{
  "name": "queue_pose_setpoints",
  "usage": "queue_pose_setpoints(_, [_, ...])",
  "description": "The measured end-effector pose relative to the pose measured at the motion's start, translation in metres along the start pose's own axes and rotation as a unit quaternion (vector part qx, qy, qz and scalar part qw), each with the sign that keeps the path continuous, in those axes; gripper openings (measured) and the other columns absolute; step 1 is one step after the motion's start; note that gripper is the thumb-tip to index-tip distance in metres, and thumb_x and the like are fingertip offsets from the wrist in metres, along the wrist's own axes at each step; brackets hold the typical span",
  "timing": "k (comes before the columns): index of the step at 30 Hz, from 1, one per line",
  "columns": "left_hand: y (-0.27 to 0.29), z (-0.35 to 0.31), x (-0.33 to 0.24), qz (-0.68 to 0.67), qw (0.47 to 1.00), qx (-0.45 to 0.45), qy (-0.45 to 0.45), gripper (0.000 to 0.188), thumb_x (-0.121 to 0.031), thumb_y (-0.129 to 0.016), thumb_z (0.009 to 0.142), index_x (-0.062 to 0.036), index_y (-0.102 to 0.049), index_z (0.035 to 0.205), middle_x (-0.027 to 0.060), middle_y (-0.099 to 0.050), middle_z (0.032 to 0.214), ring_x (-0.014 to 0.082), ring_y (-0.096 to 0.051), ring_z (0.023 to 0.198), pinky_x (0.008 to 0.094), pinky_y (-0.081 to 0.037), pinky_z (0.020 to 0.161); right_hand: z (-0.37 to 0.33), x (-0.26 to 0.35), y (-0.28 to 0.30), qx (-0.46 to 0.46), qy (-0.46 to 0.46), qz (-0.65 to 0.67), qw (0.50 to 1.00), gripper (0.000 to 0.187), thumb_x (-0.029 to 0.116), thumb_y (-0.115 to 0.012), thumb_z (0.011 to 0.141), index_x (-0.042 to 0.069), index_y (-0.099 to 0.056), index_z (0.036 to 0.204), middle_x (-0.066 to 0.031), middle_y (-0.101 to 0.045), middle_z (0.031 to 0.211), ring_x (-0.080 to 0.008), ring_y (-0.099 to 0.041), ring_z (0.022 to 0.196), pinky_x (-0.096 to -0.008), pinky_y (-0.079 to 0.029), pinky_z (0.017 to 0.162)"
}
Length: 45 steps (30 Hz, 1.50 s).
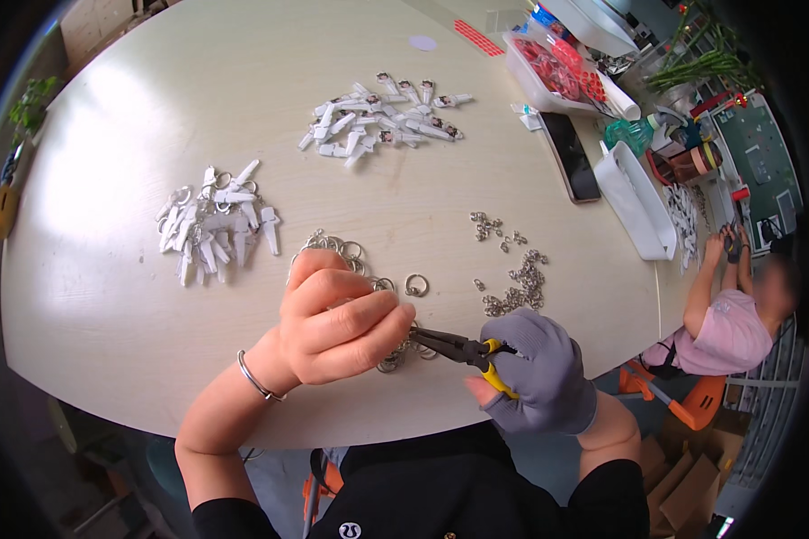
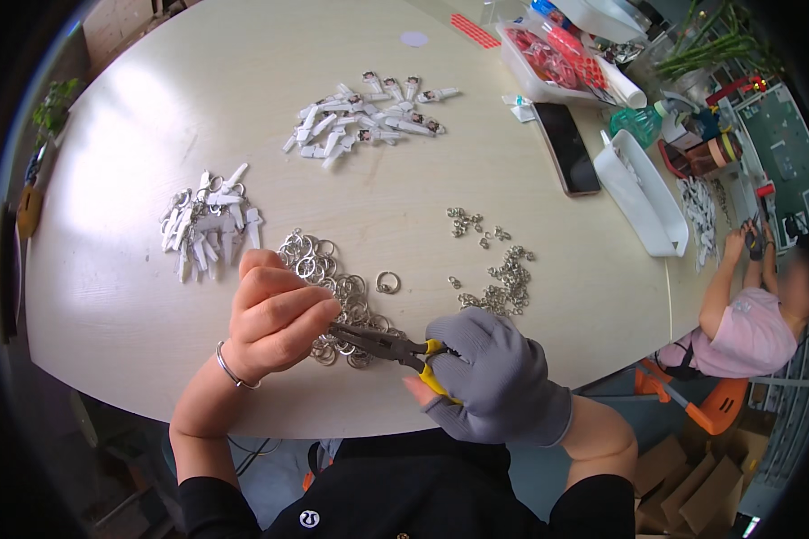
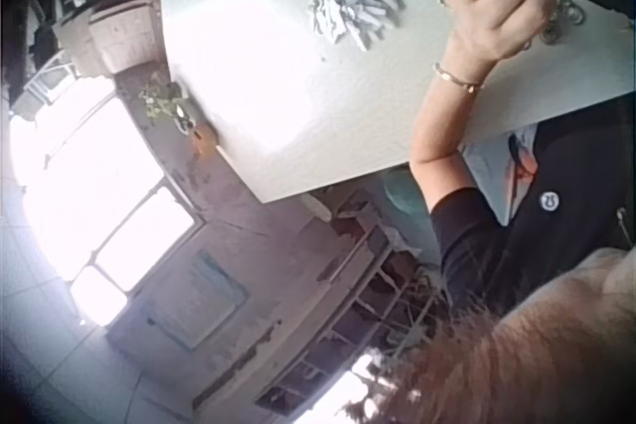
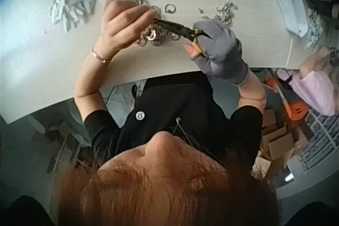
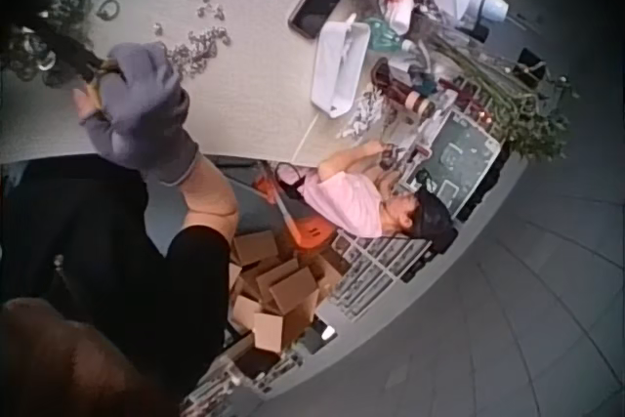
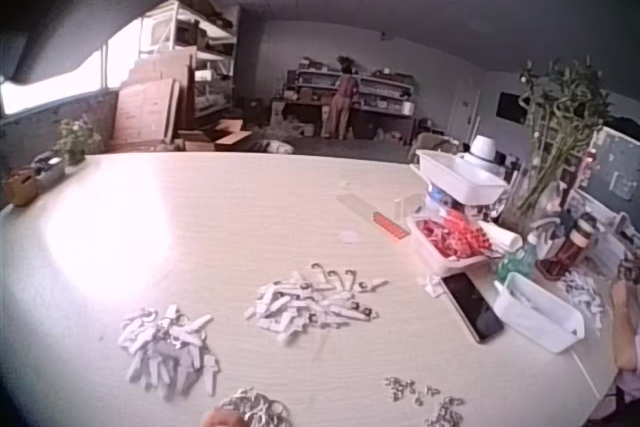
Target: The person uses pliers to attach small metal split rings to white plastic keychain charms. They repeatedly pick up a charm and a ring, use the pliers to open the ring, link it to the charm, and then close it. The finished keychains are placed in a pile on the table.
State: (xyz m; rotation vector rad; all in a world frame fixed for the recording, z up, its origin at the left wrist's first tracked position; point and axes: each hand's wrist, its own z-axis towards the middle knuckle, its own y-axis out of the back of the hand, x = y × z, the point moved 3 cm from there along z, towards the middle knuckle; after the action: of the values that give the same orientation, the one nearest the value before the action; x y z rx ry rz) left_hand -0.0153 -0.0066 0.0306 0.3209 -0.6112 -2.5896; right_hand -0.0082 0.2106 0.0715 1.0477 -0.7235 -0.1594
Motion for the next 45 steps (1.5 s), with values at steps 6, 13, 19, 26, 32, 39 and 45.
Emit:
queue_pose_setpoints(6, [0.0, 0.003, 0.0, 0.03, 0.999, 0.002, -0.036, 0.026, -0.006, -0.071, 0.065, -0.0073, -0.066, 0.09, -0.0003, -0.06, 0.084, 0.0166, -0.053, 0.07, 0.0317, -0.042, 0.064, 0.001, -0.003, 0.006, 0.038, -0.029, 0.088, 0.995, 0.026, 0.013, -0.073, 0.076, 0.001, -0.053, 0.064, -0.0129, -0.059, 0.086, -0.0286, -0.058, 0.068, -0.0363, -0.045, 0.054])
queue_pose_setpoints(13, [-0.002, 0.001, 0.0, -0.038, 0.999, 0.025, 0.009, 0.029, -0.001, -0.07, 0.068, -0.0075, -0.064, 0.095, 0.0004, -0.06, 0.086, 0.018, -0.053, 0.071, 0.0346, -0.042, 0.063, -0.002, 0.004, 0.007, 0.022, -0.001, -0.026, 0.999, 0.02, 0.015, -0.073, 0.074, 0.0, -0.06, 0.071, -0.0129, -0.058, 0.087, -0.028, -0.058, 0.068, -0.0351, -0.045, 0.054])
queue_pose_setpoints(19, [0.0, 0.003, -0.002, -0.045, 0.999, 0.017, 0.011, 0.028, -0.001, -0.07, 0.069, -0.0067, -0.064, 0.097, 0.0015, -0.06, 0.085, 0.0183, -0.052, 0.069, 0.0349, -0.042, 0.062, -0.002, -0.001, 0.006, 0.008, 0.023, -0.015, 1.0, 0.019, 0.014, -0.071, 0.076, -0.001, -0.061, 0.072, -0.015, -0.06, 0.091, -0.0282, -0.058, 0.071, -0.0354, -0.046, 0.056])
queue_pose_setpoints(26, [0.001, 0.002, 0.002, -0.057, 0.998, 0.008, 0.029, 0.028, 0.0, -0.068, 0.069, -0.0043, -0.065, 0.097, 0.0035, -0.06, 0.081, 0.0195, -0.052, 0.067, 0.035, -0.041, 0.062, -0.008, -0.017, 0.004, 0.05, -0.25, 0.397, 0.882, 0.021, 0.016, -0.061, 0.086, -0.003, -0.065, 0.081, -0.0134, -0.064, 0.098, -0.0198, -0.059, 0.08, -0.0302, -0.045, 0.069])
queue_pose_setpoints(32, [0.011, 0.011, 0.026, 0.013, 0.994, 0.061, 0.089, 0.019, -0.006, -0.066, 0.069, -0.0063, -0.063, 0.088, 0.0033, -0.057, 0.074, 0.02, -0.052, 0.067, 0.0349, -0.042, 0.066, -0.012, -0.04, -0.01, 0.044, -0.315, 0.527, 0.788, 0.025, 0.017, -0.057, 0.084, -0.005, -0.069, 0.09, -0.0119, -0.064, 0.107, -0.0158, -0.055, 0.093, -0.0301, -0.039, 0.086])
queue_pose_setpoints(39, [0.059, -0.024, 0.097, 0.315, 0.827, 0.287, 0.368, 0.012, -0.01, -0.062, 0.087, -0.0012, -0.064, 0.079, 0.012, -0.064, 0.075, 0.0271, -0.061, 0.078, 0.0377, -0.045, 0.076, -0.016, -0.075, -0.033, -0.011, -0.314, 0.608, 0.729, 0.028, 0.016, -0.054, 0.085, -0.007, -0.069, 0.089, -0.0138, -0.064, 0.109, -0.0185, -0.053, 0.097, -0.0309, -0.038, 0.088])
queue_pose_setpoints(45, [0.058, -0.035, 0.113, 0.416, 0.696, 0.359, 0.461, 0.019, -0.017, -0.071, 0.082, -0.0001, -0.067, 0.089, 0.0122, -0.067, 0.093, 0.0268, -0.062, 0.091, 0.0396, -0.048, 0.077, -0.016, -0.089, -0.042, -0.038, -0.321, 0.535, 0.78, 0.027, 0.018, -0.056, 0.085, -0.005, -0.069, 0.085, -0.0082, -0.065, 0.106, -0.0093, -0.049, 0.078, -0.026, -0.039, 0.073])
